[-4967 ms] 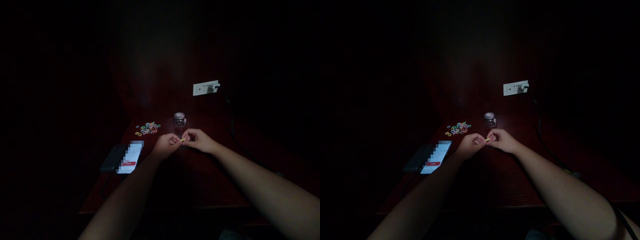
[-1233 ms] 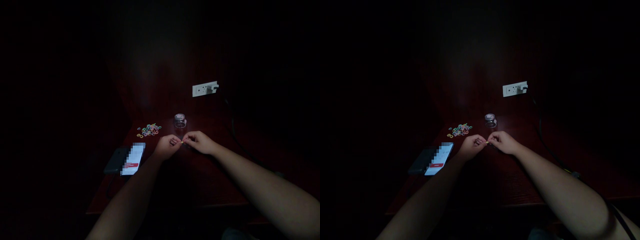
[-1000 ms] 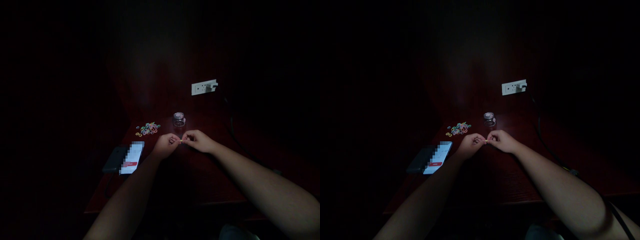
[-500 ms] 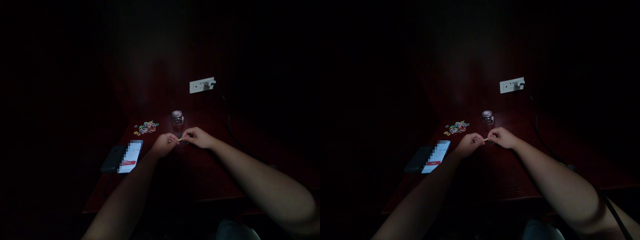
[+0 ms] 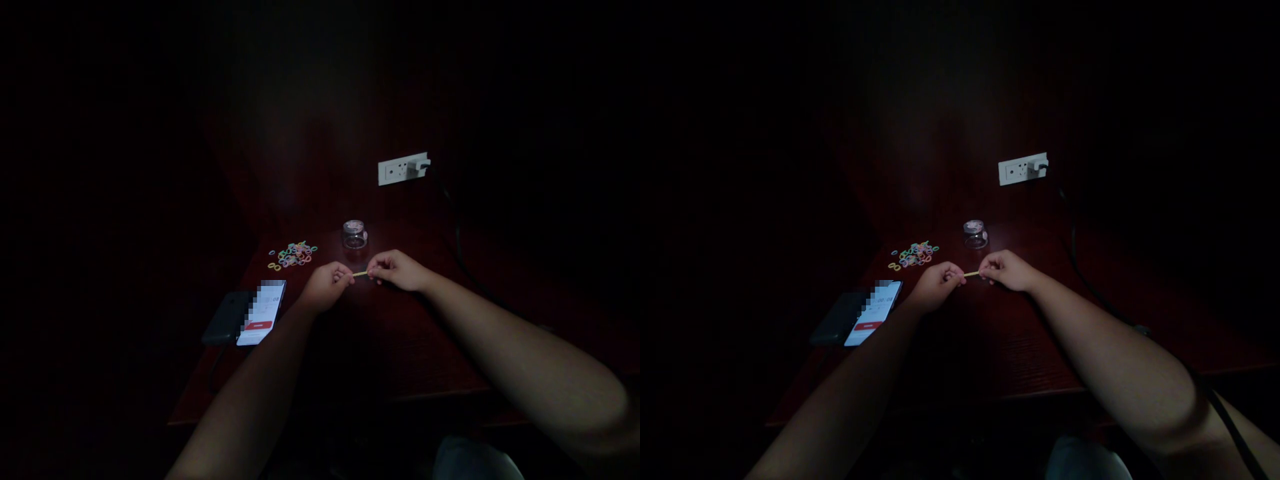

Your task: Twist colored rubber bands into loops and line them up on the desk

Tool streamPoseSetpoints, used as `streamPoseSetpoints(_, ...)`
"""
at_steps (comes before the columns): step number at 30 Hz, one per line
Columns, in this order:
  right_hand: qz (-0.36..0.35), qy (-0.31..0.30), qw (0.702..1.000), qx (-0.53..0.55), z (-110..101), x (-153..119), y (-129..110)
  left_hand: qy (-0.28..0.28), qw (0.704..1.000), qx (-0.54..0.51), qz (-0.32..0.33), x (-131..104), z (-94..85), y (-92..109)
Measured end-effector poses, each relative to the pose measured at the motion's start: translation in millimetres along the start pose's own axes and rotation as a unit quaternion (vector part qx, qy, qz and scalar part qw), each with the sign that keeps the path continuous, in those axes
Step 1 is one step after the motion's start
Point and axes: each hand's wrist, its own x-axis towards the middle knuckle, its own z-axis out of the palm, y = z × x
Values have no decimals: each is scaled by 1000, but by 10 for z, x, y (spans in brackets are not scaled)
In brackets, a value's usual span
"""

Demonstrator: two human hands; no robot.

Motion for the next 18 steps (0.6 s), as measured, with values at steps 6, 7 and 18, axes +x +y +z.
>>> streamPoseSetpoints(6,-3,-10,1000,-9,25,-19,-23,-8,1000,-1,-10,-11,15,31)
streamPoseSetpoints(7,-4,-11,1000,-10,28,-19,-16,-12,1000,1,-14,-13,18,36)
streamPoseSetpoints(18,3,-12,1000,-23,28,-6,56,-18,999,-14,-30,0,50,-23)
